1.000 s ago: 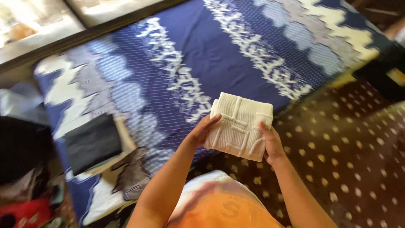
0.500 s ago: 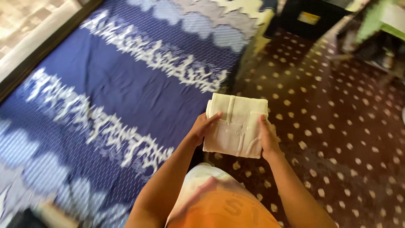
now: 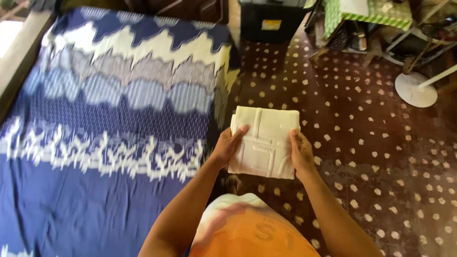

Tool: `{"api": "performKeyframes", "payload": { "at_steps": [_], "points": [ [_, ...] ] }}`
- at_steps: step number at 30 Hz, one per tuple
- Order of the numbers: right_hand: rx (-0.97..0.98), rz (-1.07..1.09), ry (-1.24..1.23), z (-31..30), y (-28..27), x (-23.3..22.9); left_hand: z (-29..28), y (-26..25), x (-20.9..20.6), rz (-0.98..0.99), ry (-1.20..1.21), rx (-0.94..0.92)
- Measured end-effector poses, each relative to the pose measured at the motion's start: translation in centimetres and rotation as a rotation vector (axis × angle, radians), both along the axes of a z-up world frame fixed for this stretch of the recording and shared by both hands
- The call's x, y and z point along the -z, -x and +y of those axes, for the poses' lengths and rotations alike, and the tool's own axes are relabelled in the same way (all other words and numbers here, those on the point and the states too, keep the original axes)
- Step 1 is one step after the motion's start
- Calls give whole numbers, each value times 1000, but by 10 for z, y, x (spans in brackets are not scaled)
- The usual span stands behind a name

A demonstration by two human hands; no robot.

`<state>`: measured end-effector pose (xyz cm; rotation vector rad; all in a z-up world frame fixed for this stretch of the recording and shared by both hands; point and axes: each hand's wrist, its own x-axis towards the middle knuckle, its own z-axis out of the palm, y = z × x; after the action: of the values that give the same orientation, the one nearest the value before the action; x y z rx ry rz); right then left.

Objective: The recorder picks up several folded pieces of clothing from a bed and places them neatly into a grey fabric storage bin, then zips the lid shut.

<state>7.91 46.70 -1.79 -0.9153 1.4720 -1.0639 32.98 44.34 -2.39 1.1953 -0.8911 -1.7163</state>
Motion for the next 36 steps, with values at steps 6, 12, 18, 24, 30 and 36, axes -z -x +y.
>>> {"api": "performKeyframes", "payload": {
  "at_steps": [6, 12, 18, 24, 30, 36],
  "points": [
    [150, 59, 166, -84, 45, 53, -109, 29, 7, 53, 72, 135],
    [257, -23, 153, -165, 63, 14, -211, 73, 8, 49, -6, 217],
    [286, 31, 112, -278, 118, 22, -322, 125, 7, 72, -42, 225],
    [40, 60, 148, -408, 173, 12, -433, 167, 10, 30, -20, 135],
    [-8, -7, -72, -521, 196, 6, -530, 184, 8, -92, -61, 83],
    [-28, -40, -38, -633, 204, 6, -640, 194, 33, -8, -54, 1]
  ]
}}
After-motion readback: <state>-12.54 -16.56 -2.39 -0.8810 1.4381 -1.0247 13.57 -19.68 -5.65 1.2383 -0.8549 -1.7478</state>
